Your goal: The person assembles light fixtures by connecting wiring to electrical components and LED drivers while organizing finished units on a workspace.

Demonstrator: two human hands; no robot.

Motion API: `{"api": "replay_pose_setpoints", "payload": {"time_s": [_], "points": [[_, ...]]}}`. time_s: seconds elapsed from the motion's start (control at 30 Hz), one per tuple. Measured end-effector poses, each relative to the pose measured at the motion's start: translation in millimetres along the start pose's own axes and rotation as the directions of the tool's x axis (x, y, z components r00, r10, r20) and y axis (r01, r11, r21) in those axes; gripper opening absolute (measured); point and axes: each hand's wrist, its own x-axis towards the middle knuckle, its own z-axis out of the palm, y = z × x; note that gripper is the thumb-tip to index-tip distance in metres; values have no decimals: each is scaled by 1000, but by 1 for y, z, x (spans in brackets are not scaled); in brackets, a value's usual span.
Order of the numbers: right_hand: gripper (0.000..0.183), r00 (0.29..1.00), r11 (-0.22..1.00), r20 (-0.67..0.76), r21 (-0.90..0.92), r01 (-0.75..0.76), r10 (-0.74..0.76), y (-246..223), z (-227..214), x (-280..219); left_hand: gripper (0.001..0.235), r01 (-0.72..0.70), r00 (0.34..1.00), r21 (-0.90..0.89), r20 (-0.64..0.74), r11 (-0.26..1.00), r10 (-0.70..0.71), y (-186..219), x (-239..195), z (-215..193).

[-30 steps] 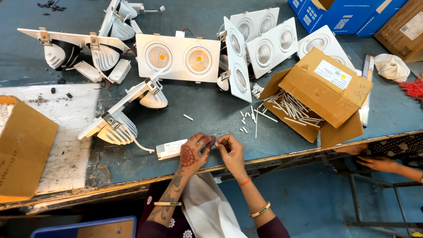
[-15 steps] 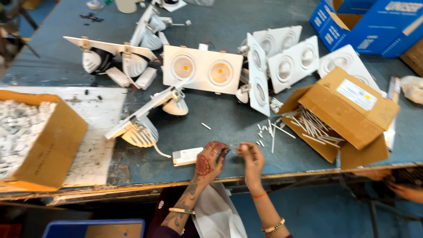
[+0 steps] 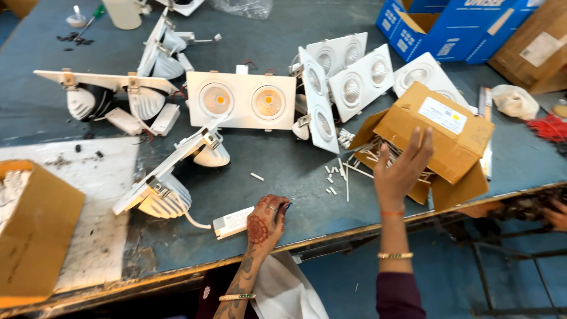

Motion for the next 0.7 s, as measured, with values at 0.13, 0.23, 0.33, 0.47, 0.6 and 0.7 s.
{"api": "replay_pose_setpoints", "payload": {"time_s": [0.13,0.23,0.33,0.47,0.6,0.7], "points": [[59,891,930,402,-364,-57,212,33,7,24,9,11,999,1,-53,1000,-11,0,-1,2],[65,910,981,368,-107,-165,193,52,16,48,10,33,999,-6,-38,999,-33,-2,1,2],[71,920,381,346,838,-390,183,64,18,82,11,60,998,-16,-4,998,-60,-3,0,3],[64,867,-89,435,900,-427,243,102,33,147,11,42,999,14,-22,999,-42,-4,0,6],[66,792,-41,290,947,-319,538,152,93,186,12,39,999,9,-3,999,-39,-3,0,3],[69,799,-78,269,959,-271,538,177,123,211,12,13,1000,7,10,1000,-13,-2,0,3]]}}
